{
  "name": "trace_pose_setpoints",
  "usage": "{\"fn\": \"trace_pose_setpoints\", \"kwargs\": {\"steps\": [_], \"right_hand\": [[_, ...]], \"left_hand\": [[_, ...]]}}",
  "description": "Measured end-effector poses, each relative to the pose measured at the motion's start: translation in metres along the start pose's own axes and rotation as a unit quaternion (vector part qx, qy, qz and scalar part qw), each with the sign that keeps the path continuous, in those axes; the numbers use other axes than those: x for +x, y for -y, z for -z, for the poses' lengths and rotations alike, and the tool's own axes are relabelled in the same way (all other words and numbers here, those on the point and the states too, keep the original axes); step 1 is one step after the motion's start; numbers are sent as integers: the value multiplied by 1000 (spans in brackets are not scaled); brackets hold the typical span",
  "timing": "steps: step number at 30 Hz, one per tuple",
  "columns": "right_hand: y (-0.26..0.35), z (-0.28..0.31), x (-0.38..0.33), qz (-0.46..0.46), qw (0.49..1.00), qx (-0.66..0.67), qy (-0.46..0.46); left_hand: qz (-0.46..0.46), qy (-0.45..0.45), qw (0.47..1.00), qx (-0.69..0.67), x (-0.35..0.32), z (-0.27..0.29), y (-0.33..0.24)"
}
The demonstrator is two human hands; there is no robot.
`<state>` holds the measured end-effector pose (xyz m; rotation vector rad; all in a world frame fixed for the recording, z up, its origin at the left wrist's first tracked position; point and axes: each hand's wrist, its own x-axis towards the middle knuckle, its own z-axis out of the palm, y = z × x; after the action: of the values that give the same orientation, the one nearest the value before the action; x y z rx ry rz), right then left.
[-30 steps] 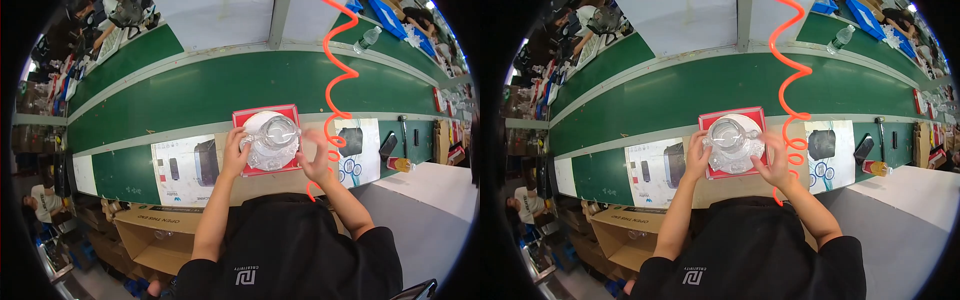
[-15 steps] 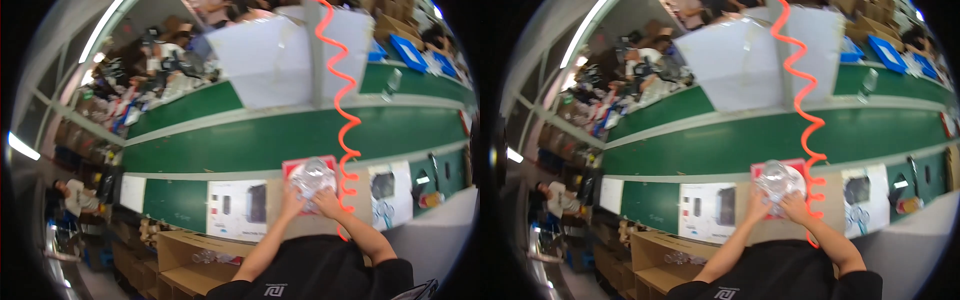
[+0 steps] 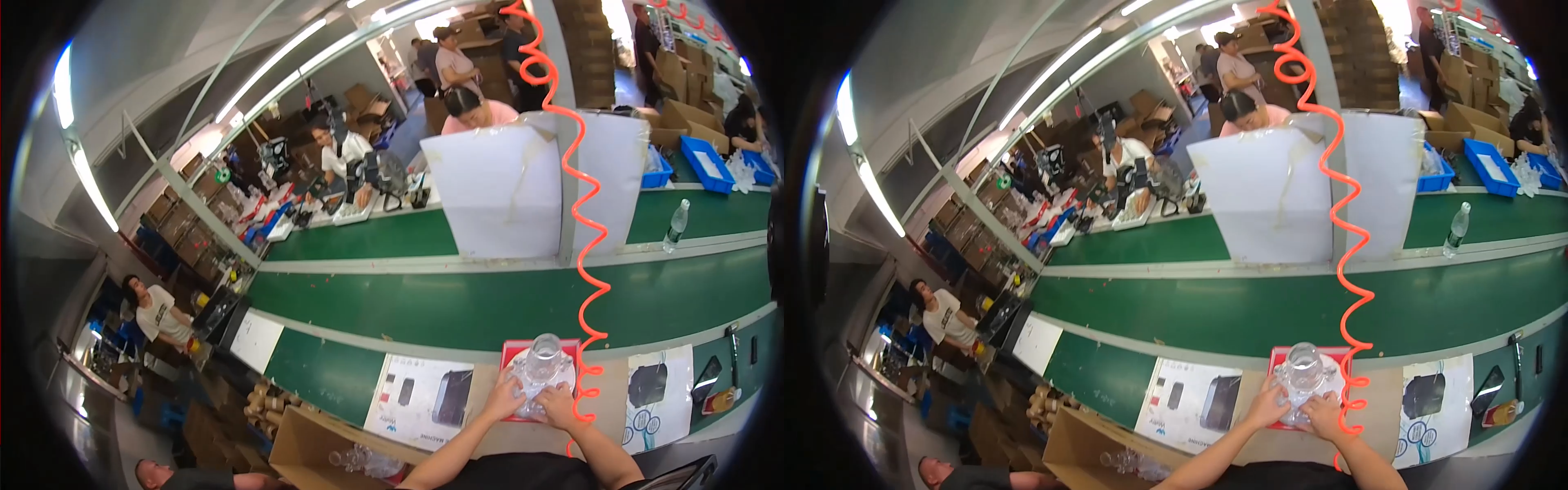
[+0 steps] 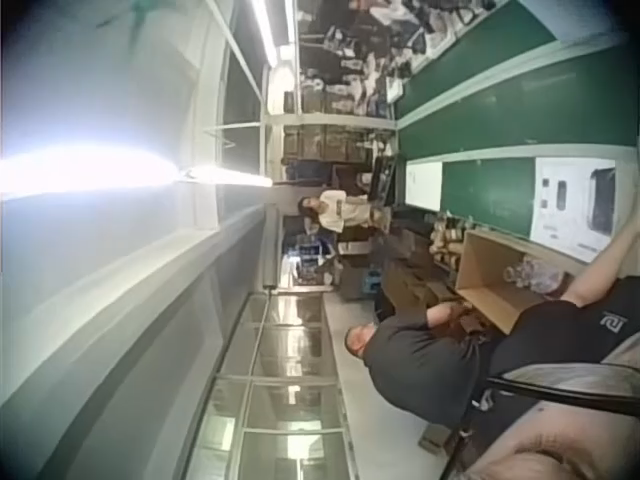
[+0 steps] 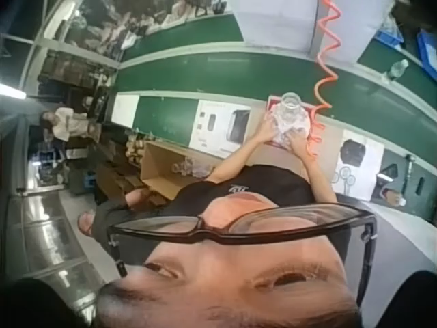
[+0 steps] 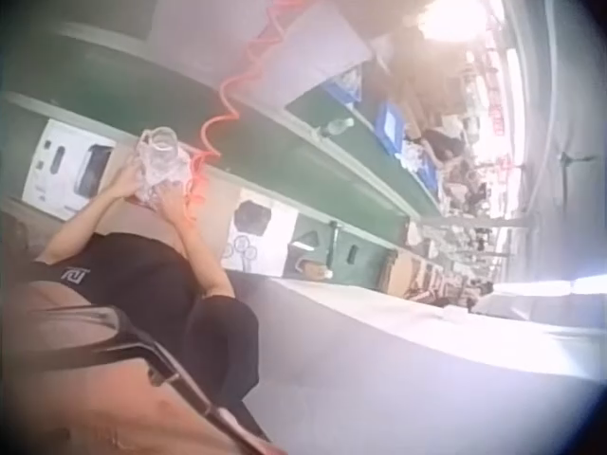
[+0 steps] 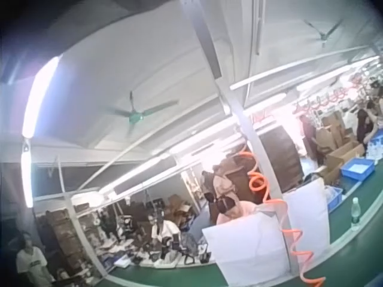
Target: Clean glass lamp components using an air duster and pack them into cardboard boxes for shipping.
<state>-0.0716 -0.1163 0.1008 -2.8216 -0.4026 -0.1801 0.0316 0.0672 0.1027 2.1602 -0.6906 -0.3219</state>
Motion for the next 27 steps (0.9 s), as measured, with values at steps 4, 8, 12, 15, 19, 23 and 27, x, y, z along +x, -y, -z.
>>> {"fn": "trace_pose_setpoints", "kwargs": {"steps": [4,8,12,15,19,23,27], "right_hand": [[6,30,-5,-14,983,79,-166],[-13,6,-23,-147,963,94,-206],[-19,-16,-26,-178,966,110,-151],[-30,-18,-23,-175,965,147,-130],[-34,-8,-20,-195,962,169,-87],[-17,-11,-24,-212,972,99,-36],[40,23,-56,-85,991,-45,-97]], "left_hand": [[-40,-30,999,2,-6,-5,6],[-31,-75,997,14,-4,-11,-5],[-38,-59,997,19,-4,-7,7],[-34,-52,998,17,-1,-6,14],[-35,-47,998,16,-1,-5,12],[-39,-58,997,28,-2,-11,18],[-17,-59,997,39,-6,-10,10]]}}
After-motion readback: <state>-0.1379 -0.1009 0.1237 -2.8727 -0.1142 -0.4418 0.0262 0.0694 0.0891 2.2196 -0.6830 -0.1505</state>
